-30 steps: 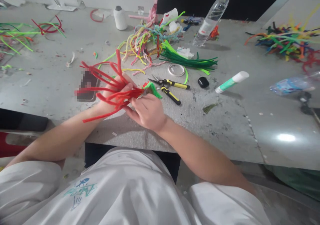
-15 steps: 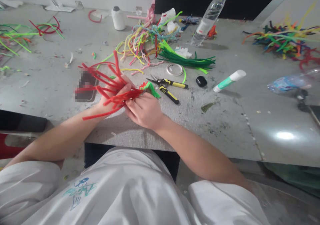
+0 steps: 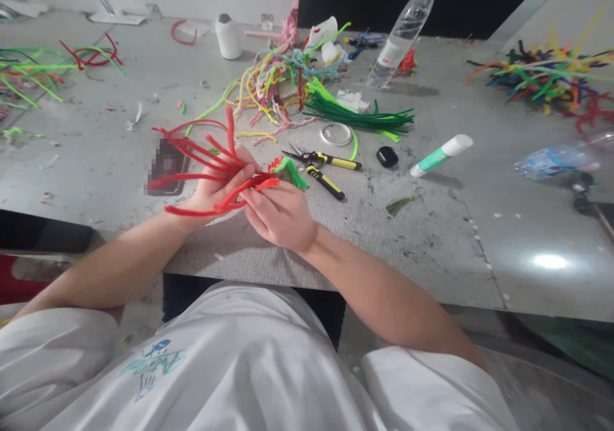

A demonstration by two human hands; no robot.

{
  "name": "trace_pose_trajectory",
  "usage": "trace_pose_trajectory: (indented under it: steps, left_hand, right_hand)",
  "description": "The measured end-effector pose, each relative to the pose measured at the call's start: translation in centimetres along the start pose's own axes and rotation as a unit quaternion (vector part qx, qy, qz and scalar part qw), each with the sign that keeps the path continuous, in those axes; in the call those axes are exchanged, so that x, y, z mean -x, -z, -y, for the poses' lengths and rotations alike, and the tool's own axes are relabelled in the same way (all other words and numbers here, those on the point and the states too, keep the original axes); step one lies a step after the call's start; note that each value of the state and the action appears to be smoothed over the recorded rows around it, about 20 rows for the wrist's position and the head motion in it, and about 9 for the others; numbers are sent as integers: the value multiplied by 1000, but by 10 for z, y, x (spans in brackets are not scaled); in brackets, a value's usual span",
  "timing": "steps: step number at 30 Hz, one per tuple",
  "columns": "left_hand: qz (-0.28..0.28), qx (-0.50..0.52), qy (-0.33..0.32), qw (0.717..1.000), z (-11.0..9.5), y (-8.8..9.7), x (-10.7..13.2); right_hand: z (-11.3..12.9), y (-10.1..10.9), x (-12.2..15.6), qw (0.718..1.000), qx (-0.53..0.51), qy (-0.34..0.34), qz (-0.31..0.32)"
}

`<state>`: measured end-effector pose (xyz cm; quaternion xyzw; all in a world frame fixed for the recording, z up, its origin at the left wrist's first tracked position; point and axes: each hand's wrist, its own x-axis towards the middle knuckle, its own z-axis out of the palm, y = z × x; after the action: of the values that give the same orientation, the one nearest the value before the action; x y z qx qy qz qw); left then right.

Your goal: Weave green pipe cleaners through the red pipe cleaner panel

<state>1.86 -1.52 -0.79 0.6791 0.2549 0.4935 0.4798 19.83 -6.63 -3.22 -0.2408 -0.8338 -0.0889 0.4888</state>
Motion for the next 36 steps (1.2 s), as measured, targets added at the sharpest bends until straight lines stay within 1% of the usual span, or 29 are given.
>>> trace_pose_trajectory:
  steps: [3,5,8,9,10,12,13,15,16,17,18,20,21,23,26,28,29,31,33,36]
  left_hand:
    - [-5,-1,-14,1000,3,-3,0]
    - [-11,3,-11,1000,4,-4,0]
    - [-14,-16,7,1000,4,-3,-2]
    - [-5,-42,-1,999,4,-1,-3]
    - [13,-77,-21,997,5,2,-4]
    - [79,-159,-86,980,7,9,-6]
    - [121,-200,-121,965,9,11,-7]
    - [207,-273,-186,921,14,15,-7]
    - [242,-305,-211,897,17,16,-7]
    - [274,-333,-231,872,19,16,-7]
    - [299,-360,-244,849,22,15,-6]
    - [337,-403,-254,812,26,13,-5]
    - [352,-419,-252,798,27,12,-5]
    - [373,-439,-245,780,29,11,-5]
    - [385,-447,-239,771,31,12,-7]
    - [385,-441,-238,775,33,13,-8]
    - [384,-435,-235,780,35,13,-9]
    - [380,-422,-215,794,38,14,-10]
    - [377,-409,-184,810,40,14,-10]
    - [374,-409,-138,821,39,13,-11]
  right_hand:
    - [-1,-4,0,999,34,11,3]
    - [-2,-4,-1,997,62,36,29]
    - [-6,8,-7,986,61,126,84]
    - [-8,16,-9,980,46,169,89]
    - [-10,25,-12,977,38,189,91]
    - [-16,43,-16,979,20,182,91]
    - [-21,51,-17,985,14,155,71]
    - [-34,60,-16,992,31,123,-7]
    - [-42,61,-14,993,63,92,-35]
    - [-52,59,-12,994,94,48,-40]
    - [-61,56,-9,993,114,-23,-11]
    - [-78,46,-2,977,117,-169,64]
    - [-85,40,0,963,110,-223,102]
    - [-92,32,3,934,103,-298,167]
    - [-90,26,-1,885,119,-358,272]
    - [-84,25,-5,855,139,-373,332]
    - [-81,24,-8,845,148,-375,353]
    - [-76,25,-11,832,156,-372,381]
    - [-74,26,-13,825,153,-364,404]
    - [-75,27,-14,818,145,-358,426]
